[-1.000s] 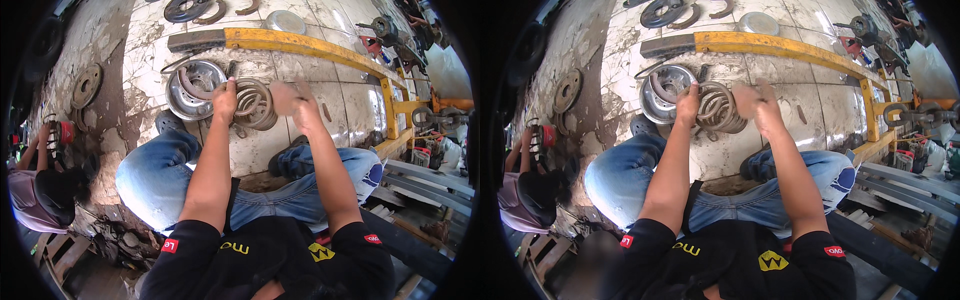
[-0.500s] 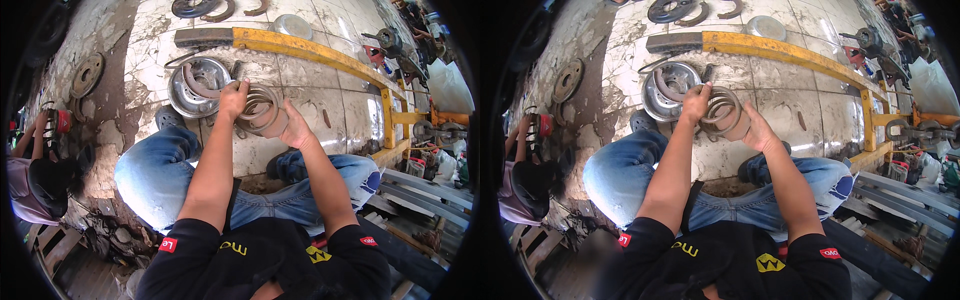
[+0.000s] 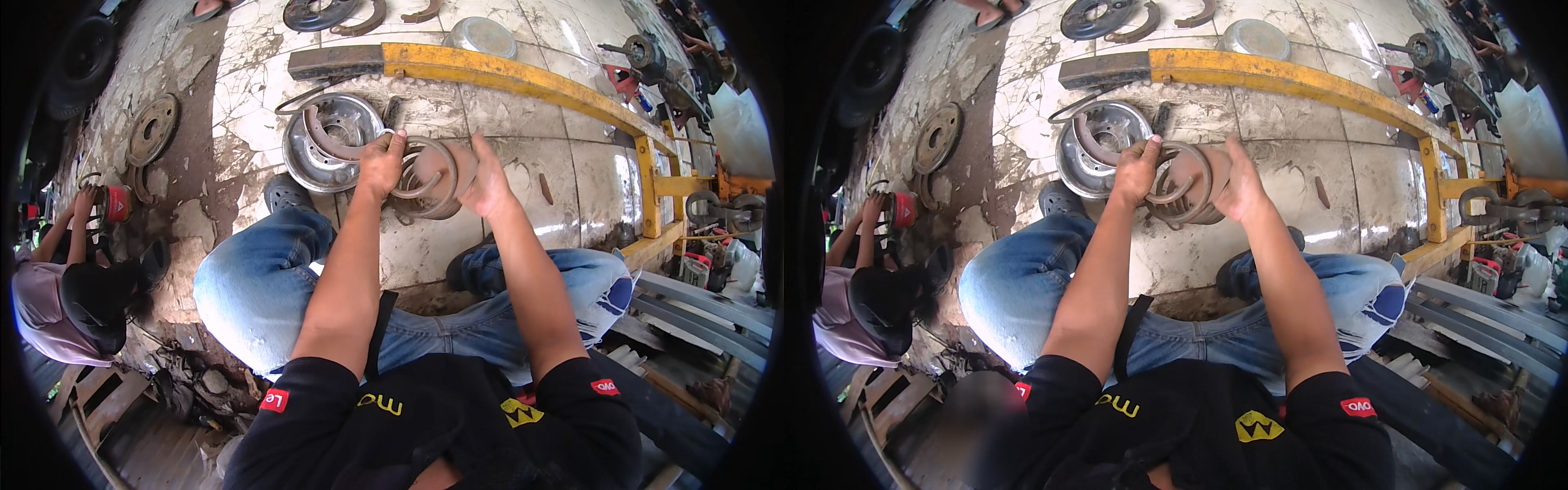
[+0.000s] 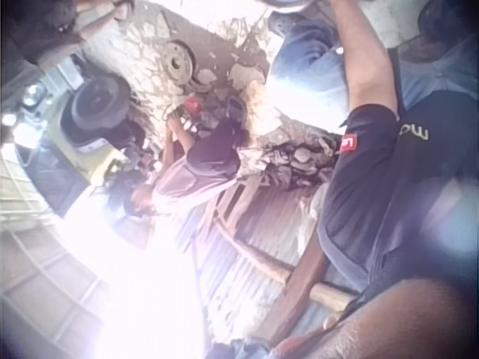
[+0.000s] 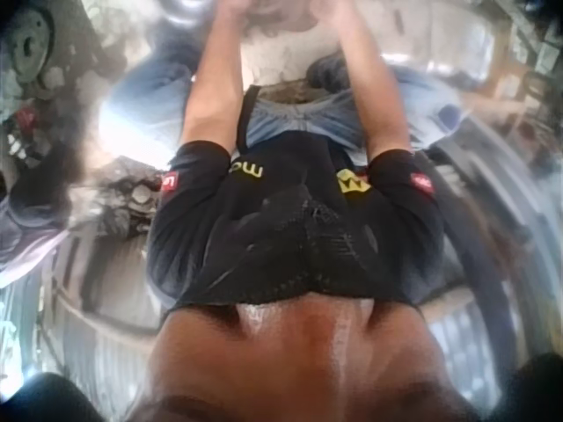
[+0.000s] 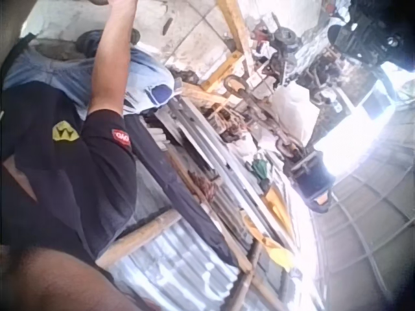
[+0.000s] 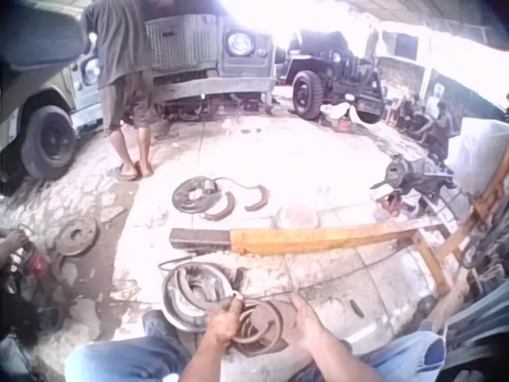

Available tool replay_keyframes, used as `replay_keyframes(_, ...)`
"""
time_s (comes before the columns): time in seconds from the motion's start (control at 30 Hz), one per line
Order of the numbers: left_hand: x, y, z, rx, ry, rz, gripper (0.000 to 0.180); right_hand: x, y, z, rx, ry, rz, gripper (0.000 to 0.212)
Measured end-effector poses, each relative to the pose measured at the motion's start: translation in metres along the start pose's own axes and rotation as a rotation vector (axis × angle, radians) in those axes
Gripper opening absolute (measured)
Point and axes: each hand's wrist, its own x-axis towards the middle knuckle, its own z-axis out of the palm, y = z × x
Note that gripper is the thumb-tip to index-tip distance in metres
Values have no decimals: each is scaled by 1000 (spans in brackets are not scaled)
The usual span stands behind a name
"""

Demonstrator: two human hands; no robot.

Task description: The person sits on the floor and repeatedly rubs a metal coil spring with their hands, rotating it to treat different sections. A metal bowl and other parts are nearby, but the person focuses on the spring.

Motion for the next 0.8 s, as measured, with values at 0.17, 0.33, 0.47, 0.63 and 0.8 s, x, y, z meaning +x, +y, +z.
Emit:
replay_keyframes(0.17,0,-16,7,-134,37,-9,50,0,2,-11,-189,-22,87,73)
replay_keyframes(0.33,1,-14,6,-99,-64,-12,47,-2,-2,0,-106,-13,46,74)
replay_keyframes(0.47,-2,-15,12,-1,35,49,42,1,0,-7,-215,-20,17,73)
replay_keyframes(0.63,0,-16,7,56,34,115,38,8,6,-13,-223,-31,117,73)
replay_keyframes(0.8,-5,-11,11,84,47,105,37,5,9,-9,-277,-39,104,75)
